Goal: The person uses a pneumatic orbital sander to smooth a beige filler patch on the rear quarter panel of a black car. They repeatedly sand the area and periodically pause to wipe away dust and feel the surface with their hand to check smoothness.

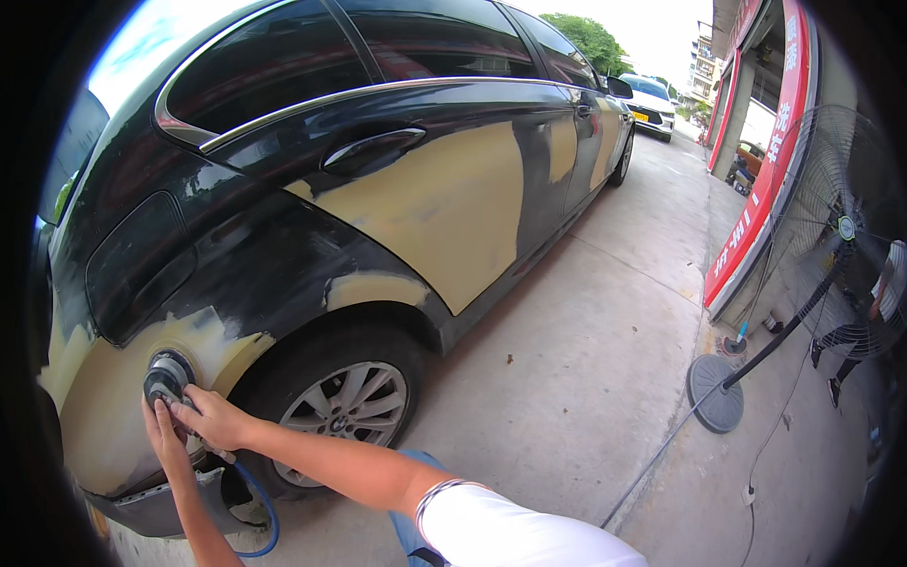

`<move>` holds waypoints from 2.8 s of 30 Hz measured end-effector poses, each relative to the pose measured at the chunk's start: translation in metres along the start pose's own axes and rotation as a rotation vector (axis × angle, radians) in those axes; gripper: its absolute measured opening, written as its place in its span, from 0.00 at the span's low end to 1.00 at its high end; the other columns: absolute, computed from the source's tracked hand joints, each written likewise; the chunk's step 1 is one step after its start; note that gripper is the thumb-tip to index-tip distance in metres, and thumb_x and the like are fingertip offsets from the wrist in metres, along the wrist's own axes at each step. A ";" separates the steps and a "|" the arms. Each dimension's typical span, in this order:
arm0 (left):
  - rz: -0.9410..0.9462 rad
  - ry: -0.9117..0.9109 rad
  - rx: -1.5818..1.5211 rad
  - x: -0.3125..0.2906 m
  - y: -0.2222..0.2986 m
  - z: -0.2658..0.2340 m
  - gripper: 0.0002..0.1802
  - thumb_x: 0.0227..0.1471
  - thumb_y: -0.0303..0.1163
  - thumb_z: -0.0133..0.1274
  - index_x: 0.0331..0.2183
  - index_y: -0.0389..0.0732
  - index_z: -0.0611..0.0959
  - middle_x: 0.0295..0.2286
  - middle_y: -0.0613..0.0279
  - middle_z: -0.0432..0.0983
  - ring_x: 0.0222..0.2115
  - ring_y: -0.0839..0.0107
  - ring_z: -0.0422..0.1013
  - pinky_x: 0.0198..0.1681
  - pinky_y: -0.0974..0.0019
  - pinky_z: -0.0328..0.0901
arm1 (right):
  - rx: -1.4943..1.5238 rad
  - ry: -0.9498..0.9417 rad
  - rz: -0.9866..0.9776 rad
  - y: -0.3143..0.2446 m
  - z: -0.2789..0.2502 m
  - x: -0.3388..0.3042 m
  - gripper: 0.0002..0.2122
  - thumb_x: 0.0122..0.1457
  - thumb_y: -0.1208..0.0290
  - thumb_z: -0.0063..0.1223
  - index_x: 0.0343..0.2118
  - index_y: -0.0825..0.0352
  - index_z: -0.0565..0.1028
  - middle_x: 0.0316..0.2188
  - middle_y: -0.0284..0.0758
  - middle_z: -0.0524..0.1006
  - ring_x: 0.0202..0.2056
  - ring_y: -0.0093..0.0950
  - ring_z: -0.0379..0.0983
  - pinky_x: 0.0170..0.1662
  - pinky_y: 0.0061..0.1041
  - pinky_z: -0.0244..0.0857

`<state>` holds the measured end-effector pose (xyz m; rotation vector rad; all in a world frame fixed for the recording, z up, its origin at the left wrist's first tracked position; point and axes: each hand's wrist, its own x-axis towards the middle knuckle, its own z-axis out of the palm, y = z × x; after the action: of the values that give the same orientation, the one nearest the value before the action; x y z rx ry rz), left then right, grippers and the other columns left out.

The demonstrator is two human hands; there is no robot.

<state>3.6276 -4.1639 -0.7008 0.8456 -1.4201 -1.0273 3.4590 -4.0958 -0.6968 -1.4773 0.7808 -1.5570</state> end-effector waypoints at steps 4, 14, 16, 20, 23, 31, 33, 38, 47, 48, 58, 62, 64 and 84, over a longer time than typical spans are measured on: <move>0.138 -0.062 0.003 -0.005 0.012 0.014 0.25 0.76 0.45 0.50 0.62 0.38 0.74 0.37 0.72 0.75 0.31 0.87 0.64 0.30 0.79 0.58 | -0.082 0.011 0.055 0.005 -0.001 0.002 0.21 0.75 0.55 0.50 0.45 0.75 0.72 0.34 0.50 0.81 0.38 0.37 0.79 0.45 0.39 0.72; 0.167 -0.011 -0.185 -0.010 0.026 0.002 0.32 0.65 0.42 0.67 0.60 0.30 0.79 0.42 0.63 0.84 0.40 0.81 0.78 0.45 0.73 0.73 | 0.014 -0.071 0.182 0.011 0.022 0.010 0.21 0.79 0.49 0.44 0.49 0.68 0.73 0.30 0.32 0.79 0.25 0.22 0.79 0.28 0.23 0.74; 0.115 -0.023 -0.207 -0.009 0.026 -0.018 0.31 0.65 0.40 0.67 0.61 0.31 0.79 0.43 0.64 0.84 0.40 0.81 0.77 0.45 0.73 0.73 | -0.009 -0.100 0.154 0.016 0.039 0.017 0.22 0.79 0.49 0.43 0.51 0.67 0.73 0.32 0.33 0.80 0.26 0.22 0.79 0.29 0.22 0.74; 0.015 0.064 -0.241 -0.011 0.027 -0.074 0.28 0.67 0.41 0.64 0.61 0.36 0.79 0.43 0.67 0.83 0.38 0.81 0.78 0.42 0.73 0.75 | -0.153 -0.124 0.104 0.034 0.086 0.038 0.22 0.78 0.51 0.48 0.47 0.71 0.74 0.31 0.37 0.82 0.29 0.23 0.79 0.31 0.28 0.74; -0.122 0.173 -0.252 -0.012 0.029 -0.098 0.25 0.69 0.43 0.63 0.59 0.39 0.80 0.40 0.67 0.83 0.37 0.80 0.79 0.36 0.73 0.76 | -0.309 -0.161 -0.027 0.039 0.104 0.048 0.25 0.75 0.49 0.51 0.44 0.75 0.74 0.32 0.57 0.83 0.39 0.55 0.83 0.45 0.48 0.74; 0.041 -0.155 -0.080 -0.009 0.042 0.034 0.33 0.62 0.39 0.69 0.61 0.31 0.79 0.34 0.70 0.82 0.27 0.87 0.70 0.31 0.77 0.67 | 0.063 0.014 0.109 0.000 -0.007 -0.007 0.22 0.80 0.51 0.42 0.52 0.70 0.75 0.33 0.34 0.83 0.32 0.22 0.82 0.34 0.22 0.79; 0.172 -0.170 -0.047 -0.006 0.040 0.049 0.32 0.62 0.39 0.69 0.61 0.31 0.80 0.33 0.70 0.82 0.28 0.88 0.70 0.31 0.77 0.67 | 0.106 0.029 0.117 -0.001 -0.019 -0.011 0.23 0.80 0.49 0.41 0.52 0.69 0.74 0.32 0.34 0.82 0.29 0.23 0.82 0.33 0.23 0.78; 0.041 0.018 -0.251 -0.008 0.027 -0.030 0.32 0.65 0.38 0.67 0.64 0.34 0.77 0.41 0.67 0.83 0.36 0.84 0.76 0.35 0.76 0.72 | -0.018 -0.116 0.044 0.027 0.045 0.025 0.22 0.77 0.51 0.49 0.45 0.71 0.75 0.29 0.42 0.83 0.31 0.33 0.83 0.36 0.36 0.74; 0.054 0.063 -0.240 -0.007 0.031 -0.056 0.27 0.66 0.43 0.65 0.59 0.38 0.80 0.39 0.68 0.82 0.33 0.83 0.77 0.34 0.74 0.75 | -0.203 -0.148 0.102 0.018 0.068 0.044 0.24 0.74 0.49 0.53 0.43 0.74 0.75 0.29 0.52 0.83 0.33 0.49 0.83 0.40 0.44 0.74; 0.045 0.007 -0.208 -0.006 0.032 -0.039 0.30 0.65 0.42 0.67 0.61 0.36 0.78 0.39 0.69 0.82 0.32 0.85 0.75 0.32 0.75 0.72 | -0.048 -0.129 0.072 0.012 0.053 0.034 0.23 0.76 0.51 0.51 0.45 0.73 0.75 0.29 0.43 0.84 0.31 0.34 0.82 0.37 0.35 0.75; -0.080 0.264 -0.286 -0.015 0.011 -0.168 0.19 0.69 0.50 0.60 0.48 0.45 0.82 0.30 0.75 0.77 0.26 0.86 0.72 0.23 0.78 0.63 | -0.432 -0.285 0.001 0.069 0.168 0.081 0.24 0.73 0.50 0.53 0.44 0.75 0.77 0.30 0.56 0.83 0.36 0.57 0.82 0.41 0.49 0.73; -0.075 0.285 -0.310 -0.020 0.000 -0.174 0.18 0.69 0.51 0.61 0.46 0.47 0.82 0.27 0.78 0.73 0.22 0.89 0.65 0.20 0.79 0.56 | -0.478 -0.301 0.044 0.071 0.174 0.077 0.25 0.72 0.49 0.53 0.46 0.73 0.77 0.30 0.56 0.83 0.37 0.59 0.82 0.42 0.54 0.74; -0.054 0.214 -0.288 -0.021 0.004 -0.141 0.22 0.67 0.51 0.63 0.51 0.45 0.82 0.29 0.76 0.75 0.24 0.87 0.68 0.23 0.79 0.61 | -0.392 -0.262 0.031 0.061 0.136 0.060 0.23 0.72 0.50 0.54 0.44 0.72 0.76 0.28 0.55 0.83 0.35 0.59 0.82 0.39 0.52 0.74; 0.376 0.677 0.736 0.035 0.023 -0.165 0.12 0.52 0.33 0.66 0.36 0.38 0.86 0.41 0.56 0.75 0.42 0.60 0.73 0.50 0.60 0.69 | -0.433 -0.294 -0.142 0.036 0.102 0.024 0.26 0.67 0.64 0.61 0.64 0.72 0.71 0.49 0.50 0.85 0.45 0.46 0.85 0.50 0.42 0.76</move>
<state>3.7890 -4.2081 -0.6690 1.2346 -1.2703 0.1211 3.5665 -4.1227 -0.7049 -2.0610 0.8877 -1.2750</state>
